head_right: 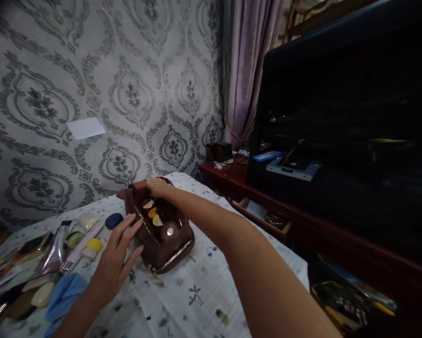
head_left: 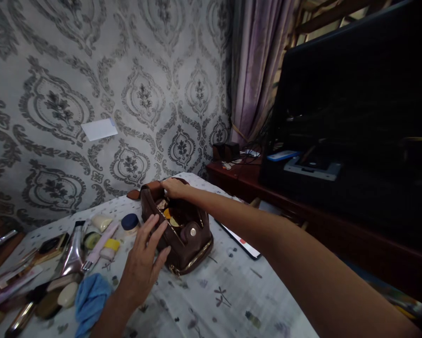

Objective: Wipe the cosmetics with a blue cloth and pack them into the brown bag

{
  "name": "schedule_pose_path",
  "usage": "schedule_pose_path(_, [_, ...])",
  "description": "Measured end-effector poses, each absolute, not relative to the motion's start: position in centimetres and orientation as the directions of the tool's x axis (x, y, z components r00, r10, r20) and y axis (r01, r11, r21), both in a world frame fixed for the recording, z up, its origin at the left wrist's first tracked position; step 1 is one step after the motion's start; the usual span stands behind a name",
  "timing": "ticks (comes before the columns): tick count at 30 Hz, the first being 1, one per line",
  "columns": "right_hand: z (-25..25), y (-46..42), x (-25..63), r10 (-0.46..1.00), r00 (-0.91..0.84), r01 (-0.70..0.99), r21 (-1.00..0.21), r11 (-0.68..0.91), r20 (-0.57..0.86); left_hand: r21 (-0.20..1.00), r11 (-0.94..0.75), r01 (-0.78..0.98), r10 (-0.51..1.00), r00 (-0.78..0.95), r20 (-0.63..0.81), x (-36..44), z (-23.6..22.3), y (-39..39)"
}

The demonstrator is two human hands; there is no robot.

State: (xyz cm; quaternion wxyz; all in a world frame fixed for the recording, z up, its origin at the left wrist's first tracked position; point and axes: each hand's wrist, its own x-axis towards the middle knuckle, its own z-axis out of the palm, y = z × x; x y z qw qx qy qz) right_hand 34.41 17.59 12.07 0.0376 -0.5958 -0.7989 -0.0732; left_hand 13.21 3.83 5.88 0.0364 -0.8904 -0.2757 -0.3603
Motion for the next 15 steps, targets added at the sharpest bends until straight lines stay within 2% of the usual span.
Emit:
schedule_pose_path(8, [13.2,16.2,33.5,0.945,-0.258,0.966,0.083,0.246,0.2,0.133,-0.844,0.519,0.465,0.586,0.664,13.2,5.9,3.8])
schedule_pose_path(15, [12.8,17.1,33.6,0.951,-0.247,0.969,0.06,0.239,0.185,0.138,-0.844,0.517,0.471,0.595,0.651,13.1,5.9,3.8])
